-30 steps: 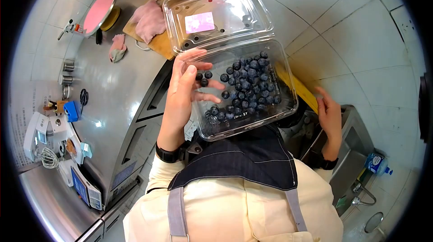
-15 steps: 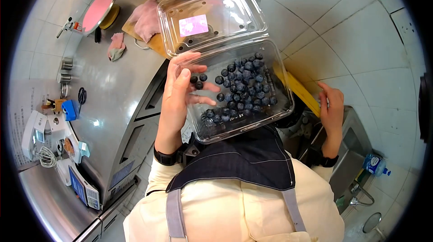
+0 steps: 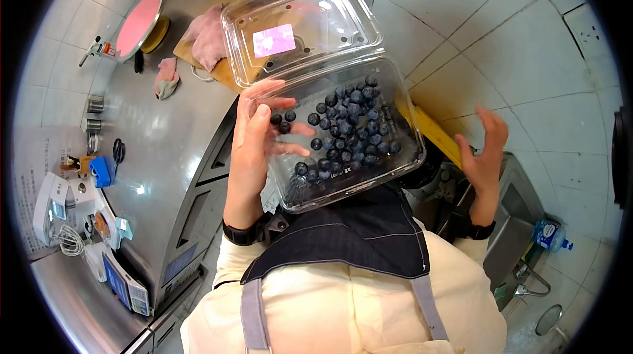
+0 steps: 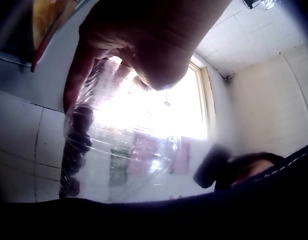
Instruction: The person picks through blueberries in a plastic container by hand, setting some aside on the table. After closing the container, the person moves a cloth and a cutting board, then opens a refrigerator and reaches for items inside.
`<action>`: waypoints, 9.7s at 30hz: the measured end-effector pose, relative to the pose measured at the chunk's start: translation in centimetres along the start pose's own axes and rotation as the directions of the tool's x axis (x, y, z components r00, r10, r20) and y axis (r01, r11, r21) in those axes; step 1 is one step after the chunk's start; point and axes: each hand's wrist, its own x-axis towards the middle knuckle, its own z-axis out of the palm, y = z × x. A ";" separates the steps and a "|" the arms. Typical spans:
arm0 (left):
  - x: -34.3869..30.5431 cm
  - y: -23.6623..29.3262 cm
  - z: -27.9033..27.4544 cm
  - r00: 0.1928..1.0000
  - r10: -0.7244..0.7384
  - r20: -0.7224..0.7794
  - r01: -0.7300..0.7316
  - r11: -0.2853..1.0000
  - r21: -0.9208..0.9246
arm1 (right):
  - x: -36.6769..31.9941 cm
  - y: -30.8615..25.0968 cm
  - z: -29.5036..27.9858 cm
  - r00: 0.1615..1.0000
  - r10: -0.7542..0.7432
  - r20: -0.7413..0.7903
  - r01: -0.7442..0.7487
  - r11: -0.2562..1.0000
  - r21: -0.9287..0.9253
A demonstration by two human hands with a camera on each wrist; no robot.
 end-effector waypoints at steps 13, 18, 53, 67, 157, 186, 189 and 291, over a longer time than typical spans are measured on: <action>0.2 -0.4 0.4 0.999 -0.027 0.018 0.027 1.000 0.013 | 7.8 -7.8 0.0 0.924 -0.382 -0.030 0.367 0.861 0.352; 0.1 0.0 0.9 0.999 -0.026 0.021 0.026 1.000 0.017 | 10.4 -11.1 2.2 0.786 -0.589 0.188 0.543 0.803 0.248; -0.4 -0.2 -0.3 1.000 -0.012 0.001 0.012 1.000 -0.017 | 6.5 -7.5 -1.4 0.927 -0.376 -0.013 0.364 0.888 0.279; -0.9 -0.5 -0.4 0.998 -0.002 -0.064 0.004 1.000 0.022 | 9.1 -11.4 0.9 0.649 -0.662 0.376 0.399 0.716 0.572; -0.8 -0.5 -0.2 0.997 0.011 -0.074 -0.010 1.000 0.012 | 5.9 -7.2 3.9 0.949 -0.178 0.262 -0.299 -0.774 0.557; -0.9 0.2 -0.3 0.999 0.002 -0.047 -0.001 1.000 0.003 | 3.6 1.1 -0.1 0.936 -0.101 0.337 0.139 0.986 -0.089; -0.6 0.0 -0.1 0.999 0.009 -0.036 -0.008 1.000 0.028 | 5.1 -0.4 -0.4 0.984 -0.149 0.101 0.135 0.982 0.135; 0.0 -0.5 0.1 1.000 -0.015 0.015 0.015 0.999 0.040 | 5.2 -6.1 -2.4 0.945 -0.249 0.212 0.060 0.769 0.636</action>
